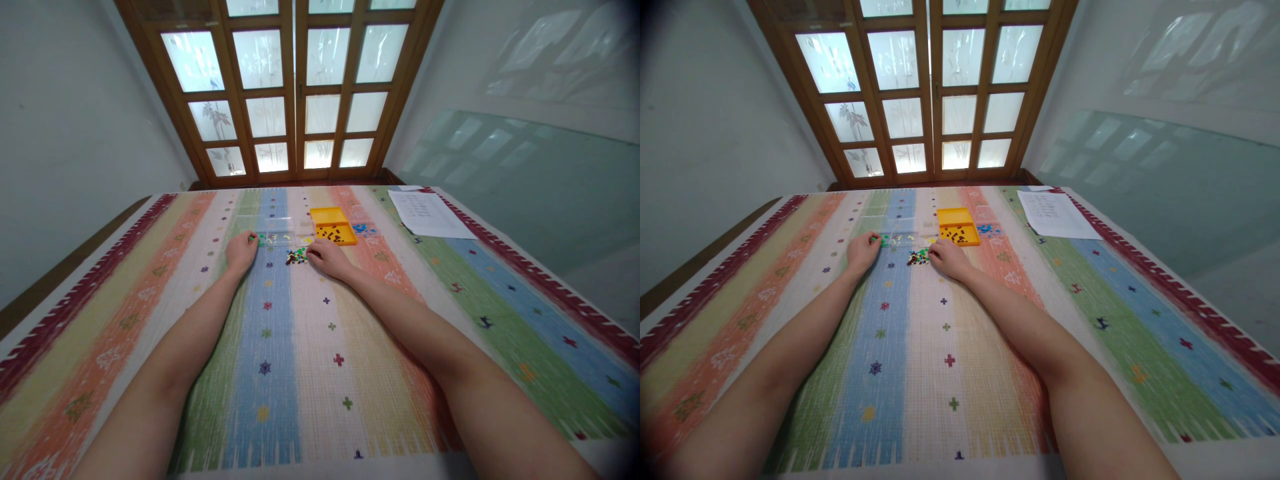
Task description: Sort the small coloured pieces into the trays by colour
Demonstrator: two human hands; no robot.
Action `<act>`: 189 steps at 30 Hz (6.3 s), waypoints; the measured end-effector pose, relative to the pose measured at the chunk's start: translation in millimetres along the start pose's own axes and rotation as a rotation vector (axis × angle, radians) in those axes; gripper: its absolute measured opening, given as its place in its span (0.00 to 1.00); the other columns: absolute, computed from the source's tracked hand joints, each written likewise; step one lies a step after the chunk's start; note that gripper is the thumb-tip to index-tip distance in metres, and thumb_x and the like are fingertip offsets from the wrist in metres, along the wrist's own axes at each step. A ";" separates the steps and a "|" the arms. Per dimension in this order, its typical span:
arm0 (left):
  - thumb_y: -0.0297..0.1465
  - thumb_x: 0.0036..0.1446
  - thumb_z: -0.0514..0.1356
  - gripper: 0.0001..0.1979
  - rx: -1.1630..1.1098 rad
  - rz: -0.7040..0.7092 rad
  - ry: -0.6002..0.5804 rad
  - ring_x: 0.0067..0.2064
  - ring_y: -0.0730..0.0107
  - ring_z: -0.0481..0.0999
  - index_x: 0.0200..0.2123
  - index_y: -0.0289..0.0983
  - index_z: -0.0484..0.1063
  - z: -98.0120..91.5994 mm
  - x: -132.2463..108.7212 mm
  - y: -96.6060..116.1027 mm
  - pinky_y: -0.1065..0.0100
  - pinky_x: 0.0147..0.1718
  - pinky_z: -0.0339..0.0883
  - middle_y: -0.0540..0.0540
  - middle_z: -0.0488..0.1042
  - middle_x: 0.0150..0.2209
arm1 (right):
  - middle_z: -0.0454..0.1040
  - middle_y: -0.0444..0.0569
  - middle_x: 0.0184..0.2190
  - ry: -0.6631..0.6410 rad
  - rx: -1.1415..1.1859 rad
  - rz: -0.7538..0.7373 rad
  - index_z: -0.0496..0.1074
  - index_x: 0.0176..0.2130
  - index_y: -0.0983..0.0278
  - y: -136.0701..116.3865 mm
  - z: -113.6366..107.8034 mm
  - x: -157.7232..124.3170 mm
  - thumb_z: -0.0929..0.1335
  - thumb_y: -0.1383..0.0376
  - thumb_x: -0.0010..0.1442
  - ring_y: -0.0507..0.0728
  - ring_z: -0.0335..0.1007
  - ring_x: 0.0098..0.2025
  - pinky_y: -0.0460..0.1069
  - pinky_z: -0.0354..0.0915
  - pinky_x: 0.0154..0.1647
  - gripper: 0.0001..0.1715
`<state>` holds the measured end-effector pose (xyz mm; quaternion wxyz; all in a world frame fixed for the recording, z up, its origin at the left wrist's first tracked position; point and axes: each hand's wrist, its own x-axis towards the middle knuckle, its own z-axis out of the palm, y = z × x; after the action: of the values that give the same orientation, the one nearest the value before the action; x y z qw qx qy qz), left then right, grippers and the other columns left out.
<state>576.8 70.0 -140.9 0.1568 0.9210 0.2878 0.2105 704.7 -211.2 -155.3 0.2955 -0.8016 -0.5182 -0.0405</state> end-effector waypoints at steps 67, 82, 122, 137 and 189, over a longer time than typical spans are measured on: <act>0.34 0.70 0.56 0.13 0.006 0.693 -0.309 0.46 0.59 0.79 0.47 0.42 0.81 8.7 -46.1 67.7 0.63 0.42 0.67 0.43 0.82 0.44 | 0.77 0.52 0.40 0.015 -0.026 -0.023 0.79 0.40 0.62 7.1 5.9 1.3 0.67 0.65 0.71 0.60 0.71 0.46 0.52 0.63 0.47 0.10; 0.35 0.71 0.56 0.12 0.006 0.678 -0.281 0.46 0.59 0.80 0.45 0.40 0.80 11.9 -46.9 67.5 0.64 0.42 0.67 0.44 0.82 0.45 | 0.77 0.51 0.39 0.030 -0.021 -0.036 0.78 0.39 0.63 4.8 4.5 1.3 0.67 0.67 0.70 0.59 0.70 0.45 0.51 0.62 0.46 0.09; 0.37 0.67 0.57 0.13 -0.124 0.159 -0.058 0.38 0.61 0.76 0.45 0.40 0.80 19.9 -11.4 28.6 0.65 0.39 0.63 0.45 0.79 0.34 | 0.77 0.52 0.42 0.006 -0.011 -0.011 0.79 0.42 0.61 5.1 3.1 0.3 0.67 0.66 0.70 0.60 0.70 0.47 0.52 0.63 0.48 0.09; 0.37 0.68 0.57 0.12 -0.090 0.158 -0.051 0.36 0.61 0.76 0.44 0.41 0.80 23.6 -10.7 24.9 0.65 0.37 0.63 0.46 0.79 0.33 | 0.77 0.52 0.41 0.005 0.002 -0.017 0.79 0.41 0.62 3.9 2.5 0.8 0.67 0.67 0.70 0.60 0.70 0.46 0.52 0.62 0.48 0.09; 0.34 0.71 0.54 0.16 -0.047 0.381 -0.105 0.51 0.57 0.78 0.53 0.41 0.80 8.2 -22.2 43.5 0.60 0.52 0.70 0.42 0.81 0.51 | 0.77 0.51 0.41 0.030 -0.013 -0.028 0.79 0.48 0.62 6.6 5.9 0.9 0.68 0.66 0.71 0.59 0.70 0.46 0.51 0.62 0.49 0.09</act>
<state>584.4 21.3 -136.8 0.1504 0.9646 0.0946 0.1950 709.4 -209.3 -162.8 0.2973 -0.7954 -0.5247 -0.0603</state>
